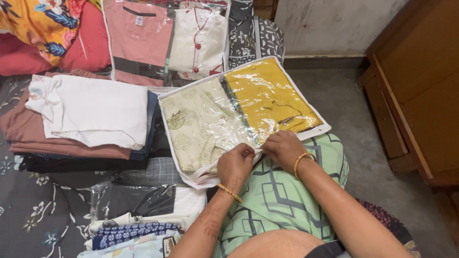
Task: The person folds various garments and places them into clear vacuum-seal bags on a bed. They then carry the sealed bags to a wardrobe and stack them on a shelf. The person also folds and stacks additional clothes directly on the wardrobe shelf.
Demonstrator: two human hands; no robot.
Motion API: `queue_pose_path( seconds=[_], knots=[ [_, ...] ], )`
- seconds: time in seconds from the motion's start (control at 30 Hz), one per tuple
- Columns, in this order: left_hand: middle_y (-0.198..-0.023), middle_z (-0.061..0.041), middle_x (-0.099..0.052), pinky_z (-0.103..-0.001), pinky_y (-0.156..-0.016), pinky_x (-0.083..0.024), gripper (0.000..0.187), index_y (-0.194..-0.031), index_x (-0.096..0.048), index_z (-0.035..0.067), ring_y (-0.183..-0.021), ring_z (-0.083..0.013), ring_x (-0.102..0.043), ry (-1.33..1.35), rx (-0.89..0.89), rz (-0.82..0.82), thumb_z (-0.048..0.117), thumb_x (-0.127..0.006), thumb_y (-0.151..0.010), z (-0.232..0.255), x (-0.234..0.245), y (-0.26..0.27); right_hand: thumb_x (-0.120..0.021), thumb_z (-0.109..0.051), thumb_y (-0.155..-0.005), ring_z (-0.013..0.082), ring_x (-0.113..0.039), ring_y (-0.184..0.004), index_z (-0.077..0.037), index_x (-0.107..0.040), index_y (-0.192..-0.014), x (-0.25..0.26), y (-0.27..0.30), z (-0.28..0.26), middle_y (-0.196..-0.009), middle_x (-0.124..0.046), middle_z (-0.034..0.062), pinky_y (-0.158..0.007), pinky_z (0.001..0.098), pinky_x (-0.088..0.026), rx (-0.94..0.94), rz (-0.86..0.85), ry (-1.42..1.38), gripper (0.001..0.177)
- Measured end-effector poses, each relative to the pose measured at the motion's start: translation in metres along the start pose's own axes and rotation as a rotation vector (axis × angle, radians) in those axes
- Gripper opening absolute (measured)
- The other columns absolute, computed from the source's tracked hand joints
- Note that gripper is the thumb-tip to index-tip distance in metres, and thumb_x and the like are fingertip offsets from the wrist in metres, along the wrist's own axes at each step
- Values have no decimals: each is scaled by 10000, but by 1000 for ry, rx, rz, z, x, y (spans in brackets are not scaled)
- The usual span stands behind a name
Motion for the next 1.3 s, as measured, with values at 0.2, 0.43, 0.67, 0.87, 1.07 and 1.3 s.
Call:
queue_pose_path(
  seconds=[0.2,0.43,0.67,0.87,1.07,1.3],
  knots=[
    [-790,-34,-778,-426,-681,-562,58,-875,-753,199,-770,-276,-744,-96,-1,-25,215,-742,-820,-6,26,4,-763,-200,-801,252,-636,-885,-146,-757,-861,6,2,-3,-846,-685,8,-803,414,-485,-47,-8,-4,81],
    [-831,-60,-774,-450,-774,-566,76,-839,-780,224,-852,-308,-734,-340,84,-132,266,-784,-776,-32,79,14,-758,-201,-806,259,-644,-904,-131,-747,-856,6,3,-2,-879,-697,14,-797,416,-489,-68,-1,-14,87],
    [-912,-108,-770,-486,-826,-558,71,-879,-788,245,-909,-342,-729,-550,164,-163,271,-743,-831,-61,131,25,-758,-223,-825,274,-644,-885,-128,-758,-901,7,6,0,-888,-706,31,-792,423,-507,-106,11,-67,122],
    [-956,-71,-779,-453,-887,-555,188,-929,-787,242,-996,-294,-720,-601,271,-324,317,-802,-756,-66,158,30,-743,-238,-849,280,-658,-909,-119,-769,-907,7,3,1,-929,-722,35,-827,416,-523,-118,-115,-86,135],
    [-1263,-130,-680,-442,-989,-516,735,-1386,-586,148,-1195,-329,-622,-549,-105,70,489,-774,-763,-29,137,0,-683,-348,-882,299,-642,-1139,-134,-726,-1165,2,-15,13,-1213,-714,74,-966,407,-510,-198,-130,-205,358],
    [-1634,-175,-256,-794,-1084,-140,863,-1520,-423,215,-1501,-429,-166,-575,-467,3,676,-639,-822,-19,29,-60,-552,-550,-933,355,-191,-1522,-230,-412,-1526,-42,-60,41,-1637,-280,90,-1150,697,-137,-212,-148,198,689]
  ],
)
Point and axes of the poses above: each hand's wrist, its own y-axis away from the middle knuckle, its own x-axis out of the back of the hand, z = x × y, the point moved 3 cm from there along -y, towards the middle knuckle
